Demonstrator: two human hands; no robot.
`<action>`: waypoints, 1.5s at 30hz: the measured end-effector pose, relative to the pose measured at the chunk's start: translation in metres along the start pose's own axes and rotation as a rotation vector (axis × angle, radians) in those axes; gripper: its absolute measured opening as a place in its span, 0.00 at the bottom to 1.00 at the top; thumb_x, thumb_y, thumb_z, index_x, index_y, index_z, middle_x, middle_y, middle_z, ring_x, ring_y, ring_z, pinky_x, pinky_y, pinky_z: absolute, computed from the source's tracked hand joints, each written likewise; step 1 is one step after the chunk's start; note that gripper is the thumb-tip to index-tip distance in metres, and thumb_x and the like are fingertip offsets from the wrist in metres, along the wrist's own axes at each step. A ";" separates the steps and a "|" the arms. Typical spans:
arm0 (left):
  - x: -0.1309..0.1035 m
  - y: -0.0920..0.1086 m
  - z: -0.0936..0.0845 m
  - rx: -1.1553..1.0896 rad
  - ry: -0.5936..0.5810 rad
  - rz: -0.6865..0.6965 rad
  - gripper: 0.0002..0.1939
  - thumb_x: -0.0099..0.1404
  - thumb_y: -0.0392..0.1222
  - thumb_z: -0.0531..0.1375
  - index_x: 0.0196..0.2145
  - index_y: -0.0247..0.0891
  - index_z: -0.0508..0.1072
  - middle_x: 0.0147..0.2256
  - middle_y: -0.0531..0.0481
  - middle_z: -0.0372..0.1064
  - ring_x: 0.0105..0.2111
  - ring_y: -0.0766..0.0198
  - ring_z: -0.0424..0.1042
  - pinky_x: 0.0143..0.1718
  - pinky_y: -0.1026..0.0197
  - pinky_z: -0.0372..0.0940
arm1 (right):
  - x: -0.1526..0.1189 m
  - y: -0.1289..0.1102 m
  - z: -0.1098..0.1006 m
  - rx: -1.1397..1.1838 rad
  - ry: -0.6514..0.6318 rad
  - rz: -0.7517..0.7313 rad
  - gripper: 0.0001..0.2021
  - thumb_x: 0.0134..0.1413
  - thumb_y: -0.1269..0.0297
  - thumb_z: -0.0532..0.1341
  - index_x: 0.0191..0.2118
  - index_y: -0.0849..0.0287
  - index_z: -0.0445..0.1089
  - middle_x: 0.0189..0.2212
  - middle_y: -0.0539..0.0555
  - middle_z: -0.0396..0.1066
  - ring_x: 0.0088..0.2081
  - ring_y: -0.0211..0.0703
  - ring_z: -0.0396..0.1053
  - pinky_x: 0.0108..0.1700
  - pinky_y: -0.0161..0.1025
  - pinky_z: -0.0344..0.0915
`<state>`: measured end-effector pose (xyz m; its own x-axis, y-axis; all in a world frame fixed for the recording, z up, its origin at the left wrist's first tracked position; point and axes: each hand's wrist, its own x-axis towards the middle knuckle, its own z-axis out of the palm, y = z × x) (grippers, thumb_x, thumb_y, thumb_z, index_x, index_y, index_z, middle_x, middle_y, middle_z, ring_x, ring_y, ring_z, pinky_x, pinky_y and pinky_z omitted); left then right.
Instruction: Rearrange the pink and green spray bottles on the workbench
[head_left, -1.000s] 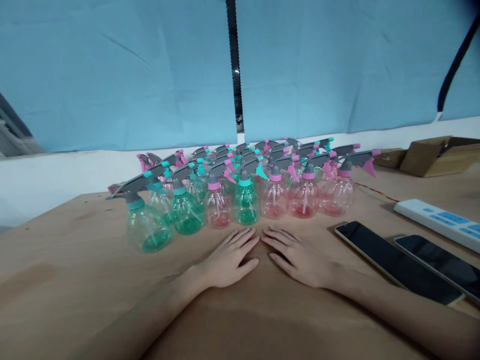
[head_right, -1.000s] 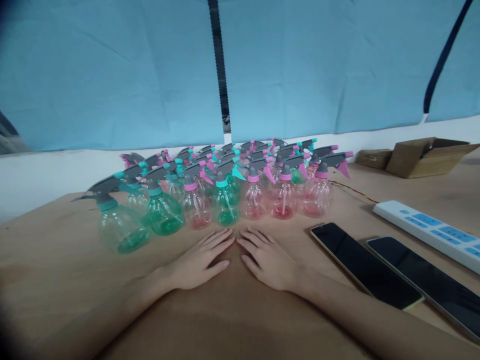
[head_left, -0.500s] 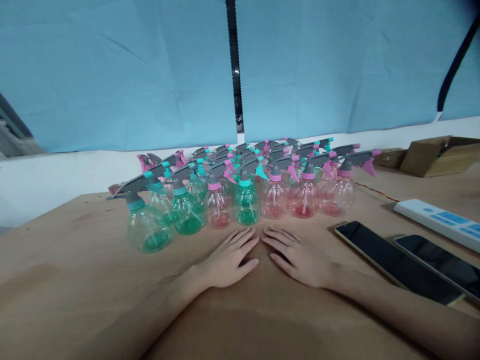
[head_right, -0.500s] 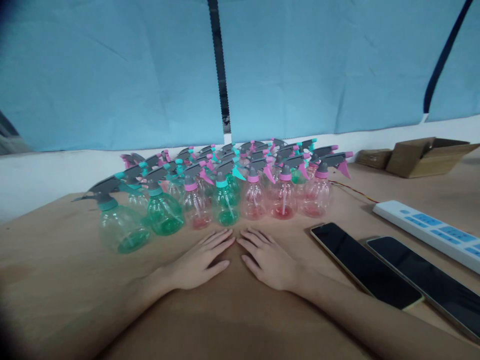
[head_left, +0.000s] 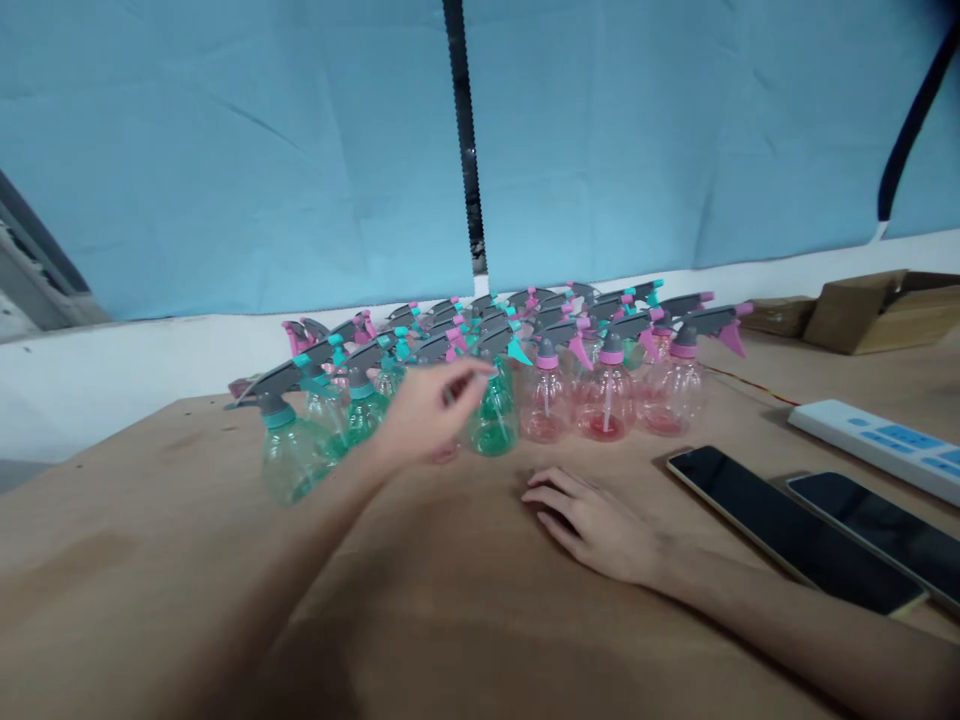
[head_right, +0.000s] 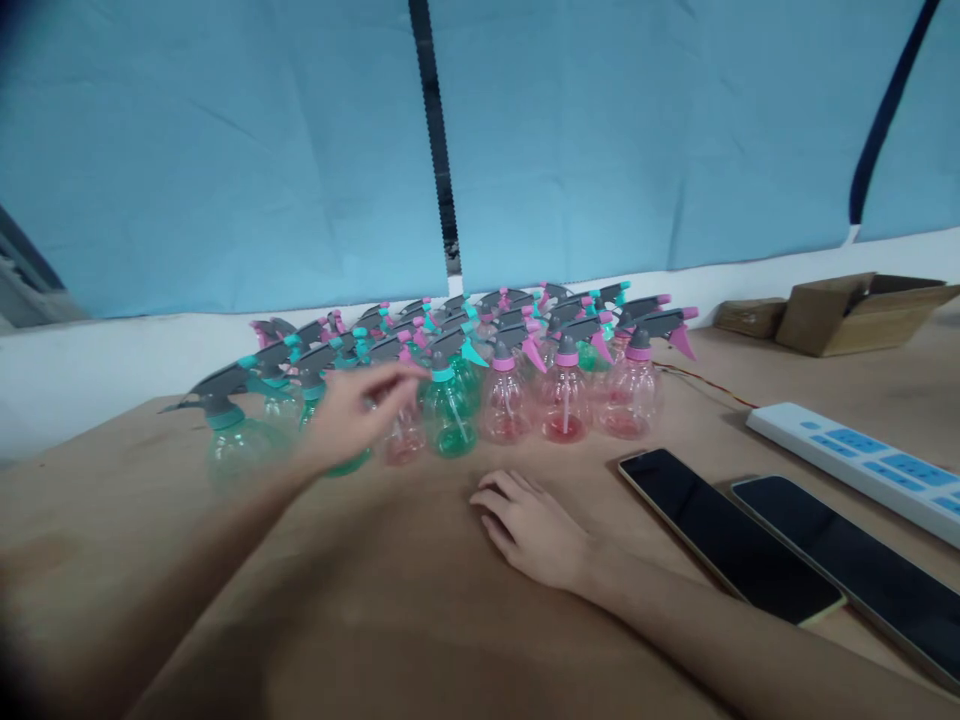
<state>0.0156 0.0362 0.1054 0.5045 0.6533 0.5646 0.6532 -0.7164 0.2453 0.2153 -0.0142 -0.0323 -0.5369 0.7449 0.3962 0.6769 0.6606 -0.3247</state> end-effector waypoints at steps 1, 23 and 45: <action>0.019 -0.005 -0.010 0.043 0.033 -0.032 0.15 0.64 0.43 0.49 0.42 0.37 0.72 0.28 0.51 0.72 0.24 0.67 0.67 0.29 0.64 0.62 | 0.000 -0.001 0.000 0.004 0.006 -0.002 0.14 0.58 0.70 0.50 0.47 0.57 0.65 0.47 0.57 0.64 0.49 0.45 0.62 0.50 0.45 0.62; 0.138 -0.106 -0.052 0.416 -0.361 -0.137 0.19 0.58 0.47 0.53 0.42 0.31 0.68 0.41 0.39 0.69 0.37 0.56 0.66 0.36 0.60 0.59 | 0.002 -0.003 -0.003 0.034 0.002 0.026 0.13 0.56 0.71 0.51 0.47 0.58 0.65 0.46 0.57 0.63 0.48 0.45 0.62 0.50 0.45 0.62; 0.030 0.044 -0.061 0.188 -0.061 0.092 0.09 0.64 0.42 0.50 0.38 0.35 0.66 0.34 0.49 0.68 0.32 0.63 0.68 0.33 0.61 0.61 | 0.002 -0.001 0.000 -0.039 0.009 0.133 0.19 0.56 0.68 0.51 0.53 0.61 0.58 0.47 0.60 0.64 0.49 0.50 0.61 0.50 0.50 0.60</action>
<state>0.0251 0.0095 0.1815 0.5962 0.6053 0.5274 0.6938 -0.7190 0.0409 0.2132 -0.0133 -0.0311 -0.4366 0.8246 0.3597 0.7611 0.5518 -0.3410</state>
